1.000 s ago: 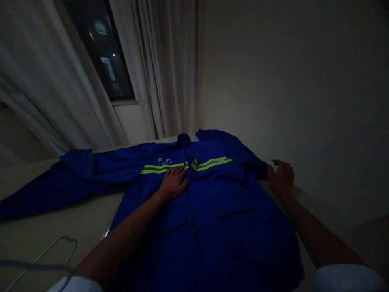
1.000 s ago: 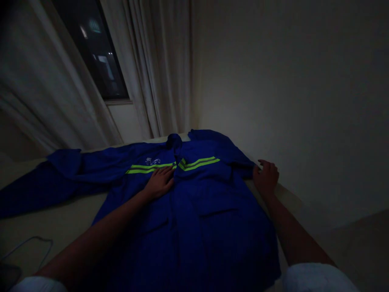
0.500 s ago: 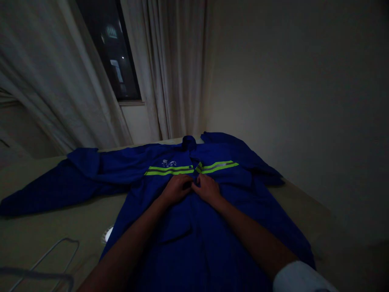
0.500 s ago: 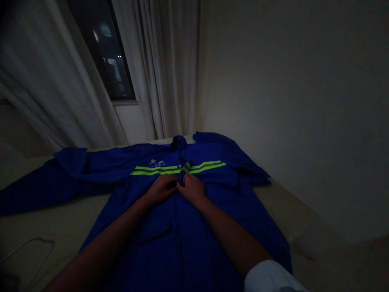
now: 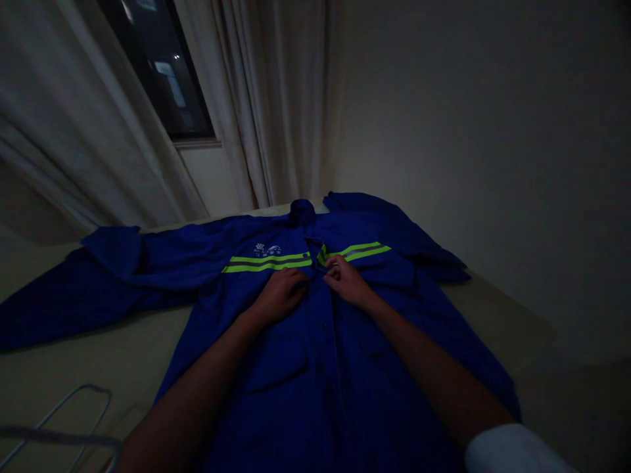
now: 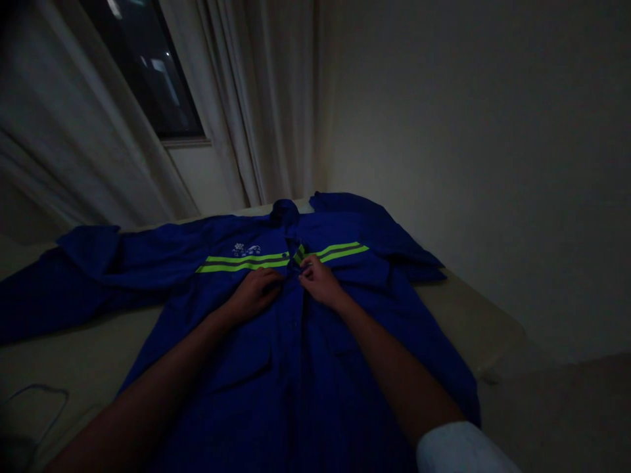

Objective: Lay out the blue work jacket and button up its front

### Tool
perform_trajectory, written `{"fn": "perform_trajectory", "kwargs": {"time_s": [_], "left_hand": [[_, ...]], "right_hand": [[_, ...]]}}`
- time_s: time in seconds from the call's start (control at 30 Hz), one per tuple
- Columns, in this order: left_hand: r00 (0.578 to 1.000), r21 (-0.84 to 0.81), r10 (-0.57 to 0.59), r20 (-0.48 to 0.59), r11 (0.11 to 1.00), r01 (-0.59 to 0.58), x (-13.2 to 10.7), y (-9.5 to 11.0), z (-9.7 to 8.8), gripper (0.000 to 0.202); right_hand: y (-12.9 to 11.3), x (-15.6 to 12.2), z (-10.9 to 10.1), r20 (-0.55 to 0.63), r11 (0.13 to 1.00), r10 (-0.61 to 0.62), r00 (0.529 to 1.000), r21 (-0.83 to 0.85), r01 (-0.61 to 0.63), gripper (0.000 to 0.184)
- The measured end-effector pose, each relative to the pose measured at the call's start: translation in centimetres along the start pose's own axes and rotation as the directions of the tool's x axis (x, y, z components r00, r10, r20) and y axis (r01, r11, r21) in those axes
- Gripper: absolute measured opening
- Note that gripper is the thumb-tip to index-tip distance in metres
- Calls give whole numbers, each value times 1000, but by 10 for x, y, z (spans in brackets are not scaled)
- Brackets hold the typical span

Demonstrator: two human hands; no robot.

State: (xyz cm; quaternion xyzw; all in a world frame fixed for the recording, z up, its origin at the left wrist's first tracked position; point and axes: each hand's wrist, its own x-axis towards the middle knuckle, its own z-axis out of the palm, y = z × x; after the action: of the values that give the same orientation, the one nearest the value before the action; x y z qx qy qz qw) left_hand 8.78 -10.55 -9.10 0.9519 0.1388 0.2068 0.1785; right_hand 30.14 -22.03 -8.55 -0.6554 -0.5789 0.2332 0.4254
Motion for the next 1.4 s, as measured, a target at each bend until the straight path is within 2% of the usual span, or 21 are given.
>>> {"fn": "perform_trajectory", "kwargs": {"time_s": [0.07,0.17,0.23,0.3,0.4,0.5,0.63,0.77,0.93,1.07,1.27,1.4], "left_hand": [[1000,-3,0,-15,1000,0,0,-1,1,26],[1000,14,13,-18,1000,-13,-1,-2,2,29],[999,29,25,-20,999,-24,-2,-1,3,32],[999,37,31,-22,999,-30,-3,1,3,34],[999,52,39,-16,998,-39,-3,4,3,37],[999,57,47,-9,997,-46,-4,5,3,36],[998,53,62,-5,997,-62,-5,4,4,33],[997,32,75,2,997,-75,-5,4,5,35],[998,-82,56,-40,995,-59,-3,5,7,37],[999,-97,27,-29,995,-30,-2,9,7,40],[999,54,-14,38,998,12,-4,11,3,46],[995,140,-50,81,989,39,1,13,0,46]], "right_hand": [[-12,-7,4,-16,980,-59,998,-193,54,24],[-31,-17,13,-6,873,-84,996,-482,71,7],[-39,-21,19,-31,817,-36,999,-576,12,23],[-43,-22,24,-59,783,-1,998,-621,-35,32],[-45,-22,27,-79,747,9,997,-662,-60,23],[-49,-22,28,-55,703,7,998,-710,-44,15],[-58,-24,31,-6,603,-28,1000,-798,12,18],[-63,-24,34,-29,519,-47,998,-855,0,20],[-65,-21,33,-72,486,-63,995,-873,-32,20],[-65,-20,33,-63,480,-73,995,-877,-20,19],[-62,-17,33,-32,497,-80,996,-868,12,21],[-63,-17,29,5,544,-50,999,-839,32,22]]}}
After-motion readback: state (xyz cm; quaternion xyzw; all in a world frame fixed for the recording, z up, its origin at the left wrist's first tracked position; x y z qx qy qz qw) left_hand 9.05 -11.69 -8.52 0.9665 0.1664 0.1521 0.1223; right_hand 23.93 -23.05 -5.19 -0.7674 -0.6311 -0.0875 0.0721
